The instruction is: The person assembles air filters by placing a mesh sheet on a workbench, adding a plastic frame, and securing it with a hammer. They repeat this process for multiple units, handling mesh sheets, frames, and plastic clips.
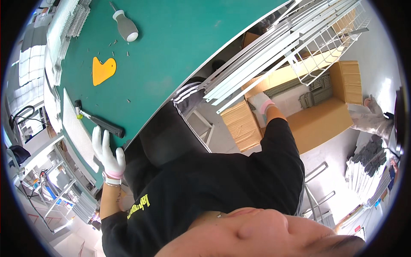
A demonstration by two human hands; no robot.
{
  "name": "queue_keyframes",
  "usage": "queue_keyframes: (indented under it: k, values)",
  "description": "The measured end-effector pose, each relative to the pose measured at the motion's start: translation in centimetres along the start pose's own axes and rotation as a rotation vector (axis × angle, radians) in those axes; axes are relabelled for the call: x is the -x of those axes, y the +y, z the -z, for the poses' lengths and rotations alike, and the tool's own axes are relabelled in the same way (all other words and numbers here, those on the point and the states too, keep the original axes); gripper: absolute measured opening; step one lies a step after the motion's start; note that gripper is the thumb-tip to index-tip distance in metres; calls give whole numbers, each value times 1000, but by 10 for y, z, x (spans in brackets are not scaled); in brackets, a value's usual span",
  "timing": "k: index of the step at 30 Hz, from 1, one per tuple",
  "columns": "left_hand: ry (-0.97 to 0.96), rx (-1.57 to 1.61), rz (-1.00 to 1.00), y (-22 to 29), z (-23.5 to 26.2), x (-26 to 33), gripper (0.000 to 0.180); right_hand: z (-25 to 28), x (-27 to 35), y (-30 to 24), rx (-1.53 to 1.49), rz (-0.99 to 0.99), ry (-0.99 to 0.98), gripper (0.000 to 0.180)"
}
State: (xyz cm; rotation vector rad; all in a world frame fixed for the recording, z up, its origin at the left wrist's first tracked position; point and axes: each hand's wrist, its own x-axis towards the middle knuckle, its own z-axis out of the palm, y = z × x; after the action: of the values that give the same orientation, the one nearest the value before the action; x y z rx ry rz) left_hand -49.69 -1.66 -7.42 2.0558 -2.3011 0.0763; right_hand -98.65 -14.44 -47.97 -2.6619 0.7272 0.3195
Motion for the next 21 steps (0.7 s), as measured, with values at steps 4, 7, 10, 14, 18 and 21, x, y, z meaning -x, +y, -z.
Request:
queue_keyframes:
  k: [4, 7, 10, 14, 18, 21]
  values:
    - [11, -20, -5, 1, 0, 2, 54, 9, 0, 1, 5, 30, 9, 33]
    - [3, -32, -6, 1, 2, 0, 54, 11, 1, 2, -4, 37, 4, 35]
    - [1, -30, -6, 2, 1, -2, 54, 13, -5, 5, -11, 42, -6, 37]
    - [-1, -23, -2, 2, 1, -2, 55, 24, -2, 2, -39, 46, -31, 39]
    - [0, -12, -3, 1, 0, -4, 58, 51, -2, -1, -82, 59, -55, 41]
    - [16, -13, -4, 2, 1, 0, 60, 81, 2, -6, -125, 62, -71, 43]
